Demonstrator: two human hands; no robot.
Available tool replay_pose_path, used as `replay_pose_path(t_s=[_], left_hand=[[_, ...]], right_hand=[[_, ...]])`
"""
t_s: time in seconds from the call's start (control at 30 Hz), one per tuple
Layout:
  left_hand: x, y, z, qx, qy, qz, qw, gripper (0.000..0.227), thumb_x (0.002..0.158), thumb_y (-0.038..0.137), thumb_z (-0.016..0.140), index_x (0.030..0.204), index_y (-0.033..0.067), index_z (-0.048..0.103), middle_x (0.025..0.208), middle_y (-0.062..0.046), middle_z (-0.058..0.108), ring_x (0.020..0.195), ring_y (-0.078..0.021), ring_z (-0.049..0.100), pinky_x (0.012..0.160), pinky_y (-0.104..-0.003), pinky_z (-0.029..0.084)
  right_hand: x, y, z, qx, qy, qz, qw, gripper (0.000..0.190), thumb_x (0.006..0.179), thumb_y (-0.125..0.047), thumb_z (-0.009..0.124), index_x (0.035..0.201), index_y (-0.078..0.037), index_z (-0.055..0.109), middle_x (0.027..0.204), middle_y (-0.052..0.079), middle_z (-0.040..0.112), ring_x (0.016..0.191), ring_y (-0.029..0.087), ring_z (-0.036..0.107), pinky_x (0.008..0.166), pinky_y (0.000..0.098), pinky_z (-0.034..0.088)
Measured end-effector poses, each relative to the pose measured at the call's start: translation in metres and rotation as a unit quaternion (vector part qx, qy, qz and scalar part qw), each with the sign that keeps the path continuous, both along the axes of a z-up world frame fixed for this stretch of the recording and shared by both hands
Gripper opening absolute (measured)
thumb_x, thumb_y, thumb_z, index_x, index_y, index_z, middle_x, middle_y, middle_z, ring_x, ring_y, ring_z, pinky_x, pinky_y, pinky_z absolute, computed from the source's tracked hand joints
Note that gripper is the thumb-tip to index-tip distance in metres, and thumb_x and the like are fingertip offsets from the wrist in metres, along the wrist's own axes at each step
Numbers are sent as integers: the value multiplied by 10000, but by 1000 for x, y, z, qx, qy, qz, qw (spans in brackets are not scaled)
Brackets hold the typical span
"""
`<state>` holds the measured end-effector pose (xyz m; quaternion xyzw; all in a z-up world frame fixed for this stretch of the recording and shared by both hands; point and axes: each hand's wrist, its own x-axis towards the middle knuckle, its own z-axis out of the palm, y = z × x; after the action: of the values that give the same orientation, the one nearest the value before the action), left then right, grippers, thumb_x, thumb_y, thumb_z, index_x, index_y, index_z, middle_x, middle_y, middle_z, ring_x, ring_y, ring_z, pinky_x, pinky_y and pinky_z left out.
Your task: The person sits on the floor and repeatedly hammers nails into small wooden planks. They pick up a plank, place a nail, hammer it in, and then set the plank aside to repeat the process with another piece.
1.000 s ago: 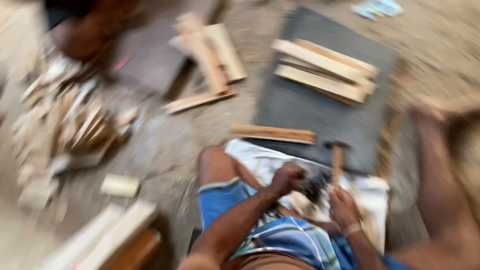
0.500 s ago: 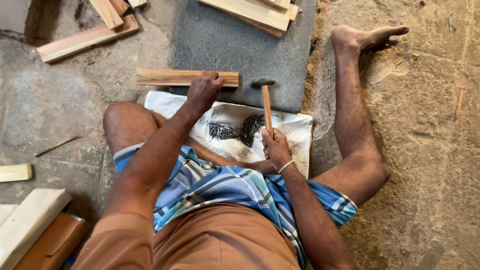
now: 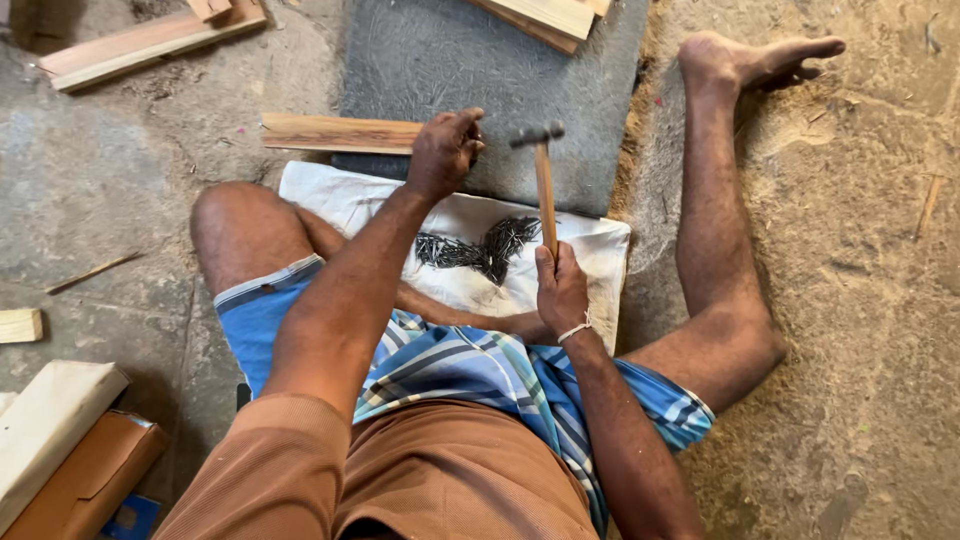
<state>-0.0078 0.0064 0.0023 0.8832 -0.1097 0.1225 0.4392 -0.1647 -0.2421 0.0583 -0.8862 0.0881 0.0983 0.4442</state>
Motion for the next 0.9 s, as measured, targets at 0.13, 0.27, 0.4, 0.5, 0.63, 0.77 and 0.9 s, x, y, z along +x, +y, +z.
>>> replay_pose_path(t_s=[0.13, 0.27, 0.4, 0.5, 0.63, 0.77, 0.9], left_hand=[[-3, 1, 1, 5, 13, 3, 1000, 427, 890, 88, 811, 1291, 108, 668, 940, -44, 726, 905, -227, 675, 822, -396, 580], [0, -3, 5, 4, 38, 14, 999, 446, 899, 111, 807, 1322, 115, 665, 927, -45, 722, 878, -204, 677, 799, -371, 594], [-1, 1, 2, 3, 0, 14, 1000, 478, 890, 97, 803, 1342, 127, 651, 964, -59, 732, 897, -215, 690, 814, -368, 601], [-4, 9, -7, -14, 13, 0, 1000, 532, 937, 45, 713, 1437, 143, 559, 1050, -91, 724, 950, -238, 692, 846, -373, 608], [-1, 9, -4, -91, 13, -22, 996, 632, 984, -89, 541, 1565, 78, 356, 1274, -175, 641, 1138, -302, 666, 993, -417, 588], [6, 24, 9, -86, 19, -24, 996, 643, 950, -151, 453, 1559, 17, 333, 1365, -199, 600, 1276, -330, 634, 1072, -415, 577], [2, 25, 3, 102, 60, -134, 984, 486, 951, 37, 613, 1412, 112, 481, 1315, -173, 620, 1224, -305, 630, 1007, -406, 596]], right_hand=[[7, 10, 24, -74, -156, 47, 984, 336, 1109, -329, 520, 1246, -22, 534, 842, 229, 683, 727, 421, 690, 586, 516, 516], [19, 26, 37, -213, -127, 89, 965, 374, 1076, -319, 523, 1289, -12, 506, 847, 189, 707, 629, 373, 701, 503, 487, 552], [15, 22, 39, -227, -80, 71, 968, 357, 1081, -337, 519, 1286, -45, 516, 801, 135, 700, 606, 289, 699, 450, 423, 543], [4, 11, 35, -95, -128, 12, 987, 356, 1110, -349, 507, 1306, -52, 510, 751, 115, 660, 579, 236, 670, 459, 385, 519], [0, 6, 28, 23, -193, -58, 979, 375, 1098, -364, 445, 1317, -60, 470, 757, 106, 639, 575, 252, 658, 480, 381, 556], [19, 24, 11, -202, -154, 97, 962, 330, 1083, -315, 518, 1265, -40, 490, 915, 204, 697, 705, 400, 676, 580, 517, 526], [13, 8, -3, -187, -94, 54, 976, 240, 1085, -261, 523, 1217, -61, 536, 883, 196, 684, 733, 397, 671, 587, 530, 504]])
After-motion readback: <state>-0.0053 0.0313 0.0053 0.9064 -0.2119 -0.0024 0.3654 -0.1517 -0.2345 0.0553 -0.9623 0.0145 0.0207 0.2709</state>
